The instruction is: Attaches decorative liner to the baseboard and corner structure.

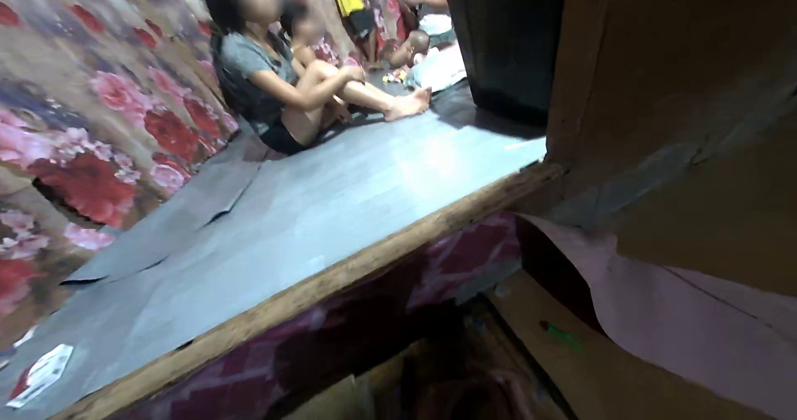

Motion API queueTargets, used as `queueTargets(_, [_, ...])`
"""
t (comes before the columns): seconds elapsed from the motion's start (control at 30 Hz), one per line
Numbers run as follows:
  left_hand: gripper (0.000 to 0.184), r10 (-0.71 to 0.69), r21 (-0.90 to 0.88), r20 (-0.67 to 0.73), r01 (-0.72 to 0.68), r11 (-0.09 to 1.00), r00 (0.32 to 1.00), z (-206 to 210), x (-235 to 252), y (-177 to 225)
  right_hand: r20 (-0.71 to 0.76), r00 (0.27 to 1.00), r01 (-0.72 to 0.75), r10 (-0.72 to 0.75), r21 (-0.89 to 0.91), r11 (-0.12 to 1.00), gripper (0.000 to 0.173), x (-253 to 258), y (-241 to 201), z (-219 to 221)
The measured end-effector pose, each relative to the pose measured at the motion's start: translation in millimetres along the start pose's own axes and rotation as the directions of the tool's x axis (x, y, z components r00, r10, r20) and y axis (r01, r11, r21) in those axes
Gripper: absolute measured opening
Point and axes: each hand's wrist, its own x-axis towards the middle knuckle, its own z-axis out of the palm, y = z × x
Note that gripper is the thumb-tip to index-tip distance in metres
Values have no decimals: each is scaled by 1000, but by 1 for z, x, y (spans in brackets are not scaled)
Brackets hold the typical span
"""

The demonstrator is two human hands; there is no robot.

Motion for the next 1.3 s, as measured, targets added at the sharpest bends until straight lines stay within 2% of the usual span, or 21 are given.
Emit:
queueTargets(0.07, [30,14,100,-28,-11,995,1000,-8,-3,-13,-16,1000,-24,23,-105,994,23,5,15,-12])
queueTargets(0.13, [30,31,54,-20,-29,998,999,-18,-3,-36,-103,991,-93,80,-126,988,23,8,32,-23])
queueTargets(0.23, [25,-35,-80,-67,30,996,997,-26,-8,-34,-150,977,-153,152,2,988,19,10,36,-30])
queueTargets(0.3, [22,-40,-126,-168,18,992,985,-29,-8,-30,-146,975,-150,167,122,981,20,6,42,-29])
queueTargets(0.37, [19,-70,-265,-302,-13,964,951,-31,-4,-33,-120,985,-106,127,170,980,21,-1,53,-27])
queueTargets(0.43, [14,-178,-459,-401,-29,888,899,-32,2,-30,-103,987,-104,119,140,985,20,-10,59,-24])
queueTargets(0.5, [13,-291,-683,-402,-73,727,868,-31,10,-26,-89,989,-120,118,-16,993,19,-17,57,-17])
queueTargets(0.57, [19,-309,-844,-338,-140,518,889,-27,15,-25,-39,993,-120,114,-227,966,17,-25,52,-10])
queueTargets(0.6, [20,-291,-874,-320,-162,458,902,-24,16,-25,-9,993,-117,120,-271,955,16,-30,51,-6])
queueTargets(0.67, [21,-294,-856,-338,-163,490,894,-18,17,-22,92,967,-212,238,-231,950,16,-39,46,-1])
queueTargets(0.73, [21,-286,-782,-414,-176,599,864,-12,17,-18,278,904,-259,323,-244,934,17,-40,46,-5])
queueTargets(0.77, [22,-275,-736,-452,-181,652,849,-10,16,-19,348,873,-235,341,-312,920,19,-32,43,-13])
queueTargets(0.8, [22,-259,-700,-475,-182,691,841,-10,15,-19,355,863,-192,360,-429,883,23,-19,39,-23])
queueTargets(0.83, [22,-238,-667,-488,-183,722,840,-12,12,-19,309,890,-116,335,-558,822,27,-4,43,-36])
queueTargets(0.93, [22,-142,-517,-507,-168,839,850,-35,-5,-18,67,948,-109,310,-848,518,35,51,56,-83])
queueTargets(1.0, [21,-90,-402,-552,-171,899,829,-59,-24,-23,-17,967,-110,254,-928,356,35,81,71,-112])
queueTargets(1.1, [24,-17,-231,-599,-152,961,801,-97,-64,-43,-120,927,-178,356,-975,133,43,105,88,-136])
queueTargets(1.2, [23,-37,-184,-675,-119,976,737,-121,-102,-70,-159,901,-195,403,-980,48,45,112,93,-137])
queueTargets(1.3, [20,-107,-211,-758,-87,974,643,-130,-125,-90,-210,887,-247,412,-968,38,45,113,96,-143])
